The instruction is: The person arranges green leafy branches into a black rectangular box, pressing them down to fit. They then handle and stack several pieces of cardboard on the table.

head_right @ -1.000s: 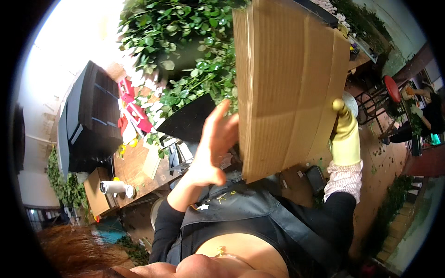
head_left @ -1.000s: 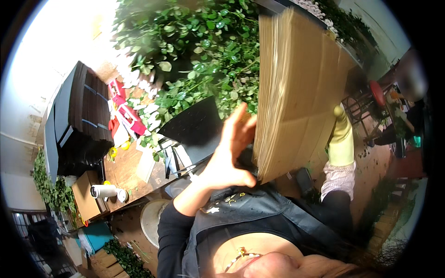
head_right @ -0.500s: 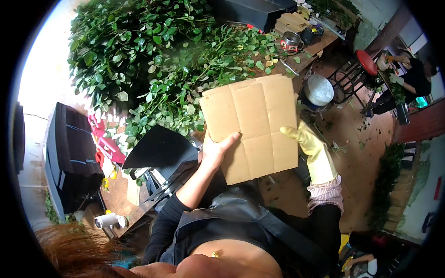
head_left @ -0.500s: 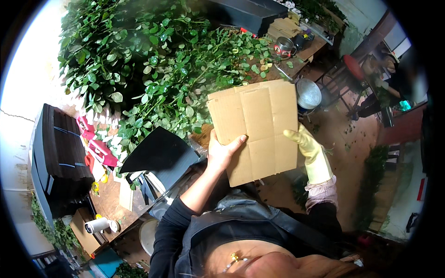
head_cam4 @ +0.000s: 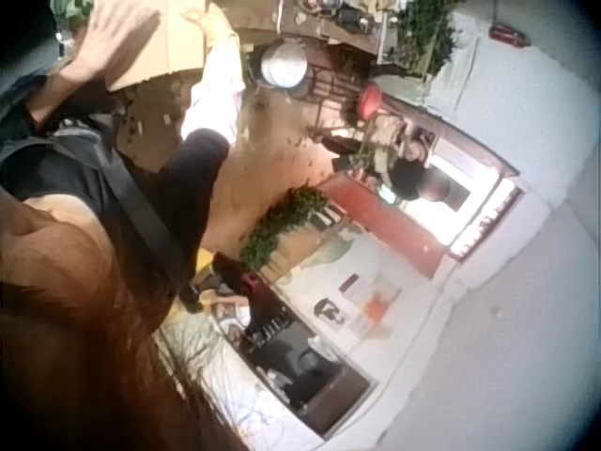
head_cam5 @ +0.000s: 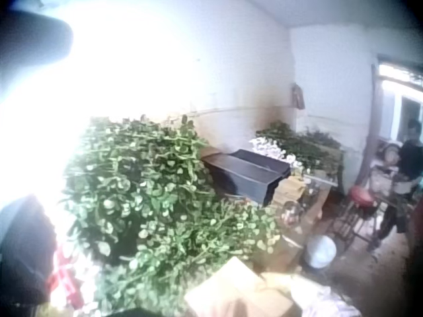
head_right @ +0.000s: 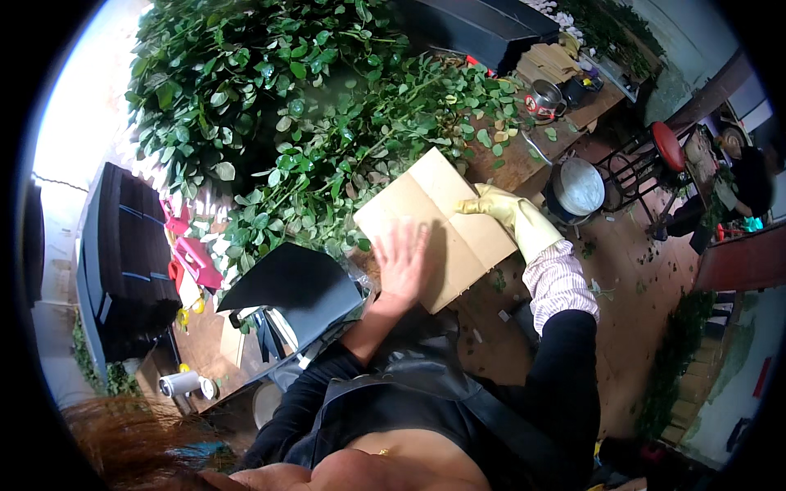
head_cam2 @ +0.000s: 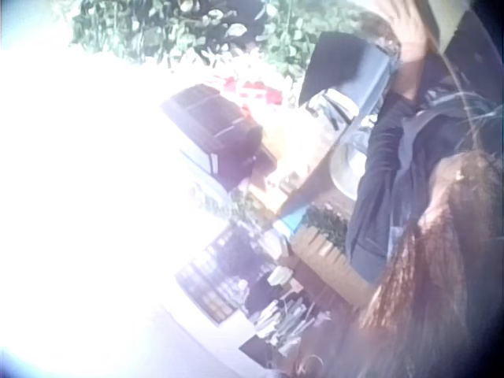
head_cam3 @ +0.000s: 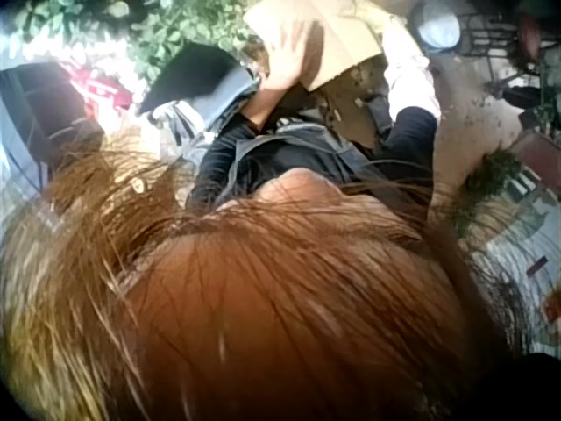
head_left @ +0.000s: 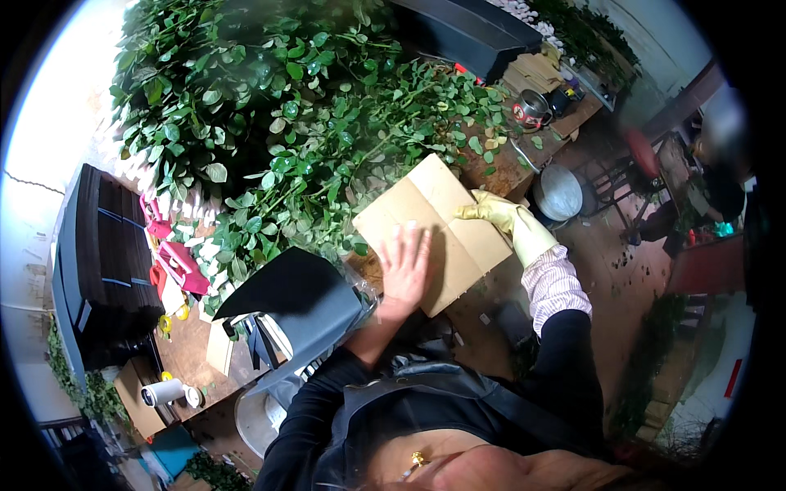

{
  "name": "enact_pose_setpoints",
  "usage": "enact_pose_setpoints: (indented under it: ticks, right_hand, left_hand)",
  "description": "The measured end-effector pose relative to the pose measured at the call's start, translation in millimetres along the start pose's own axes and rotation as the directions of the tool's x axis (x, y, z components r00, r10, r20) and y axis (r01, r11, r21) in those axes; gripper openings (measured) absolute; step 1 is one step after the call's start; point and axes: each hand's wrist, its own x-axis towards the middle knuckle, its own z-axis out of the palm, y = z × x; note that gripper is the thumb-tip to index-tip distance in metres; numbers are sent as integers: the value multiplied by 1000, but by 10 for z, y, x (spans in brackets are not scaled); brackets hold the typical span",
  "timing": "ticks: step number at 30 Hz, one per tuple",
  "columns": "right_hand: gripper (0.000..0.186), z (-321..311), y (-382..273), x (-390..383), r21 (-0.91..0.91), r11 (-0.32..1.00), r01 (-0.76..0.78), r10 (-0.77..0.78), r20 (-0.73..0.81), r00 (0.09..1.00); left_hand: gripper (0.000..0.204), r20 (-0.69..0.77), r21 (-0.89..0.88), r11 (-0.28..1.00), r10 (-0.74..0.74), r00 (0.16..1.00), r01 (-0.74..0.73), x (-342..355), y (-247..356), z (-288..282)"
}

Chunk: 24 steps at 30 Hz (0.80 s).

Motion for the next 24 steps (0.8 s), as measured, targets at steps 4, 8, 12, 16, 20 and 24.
enact_pose_setpoints:
  ticks: [4,8,12,16,20,24]
  right_hand:
    - [64,-18,36,212,-286,958,-21,-12,-114,993]
    - [83,23,43,260,-558,799,-224,16,-352,936]
    - [87,473,-275,107,-771,437,-463,29,-503,864]
    - [80,808,62,134,-819,157,-552,-308,-572,761]
    - [79,982,183,43,-825,57,-562,-516,-506,691]
    - [79,1290,-414,-634,-763,355,-540,-313,-642,700]
  left_hand:
    - [88,227,-417,908,68,972,34,255,57,95]
    - [87,216,-412,911,66,974,29,280,53,173]
    - [86,204,-420,907,52,978,39,245,70,158]
    - [86,212,-383,923,67,975,20,281,121,243]
    - [89,232,-366,931,80,969,10,210,110,211]
    - [88,177,-365,931,54,983,15,243,85,299]
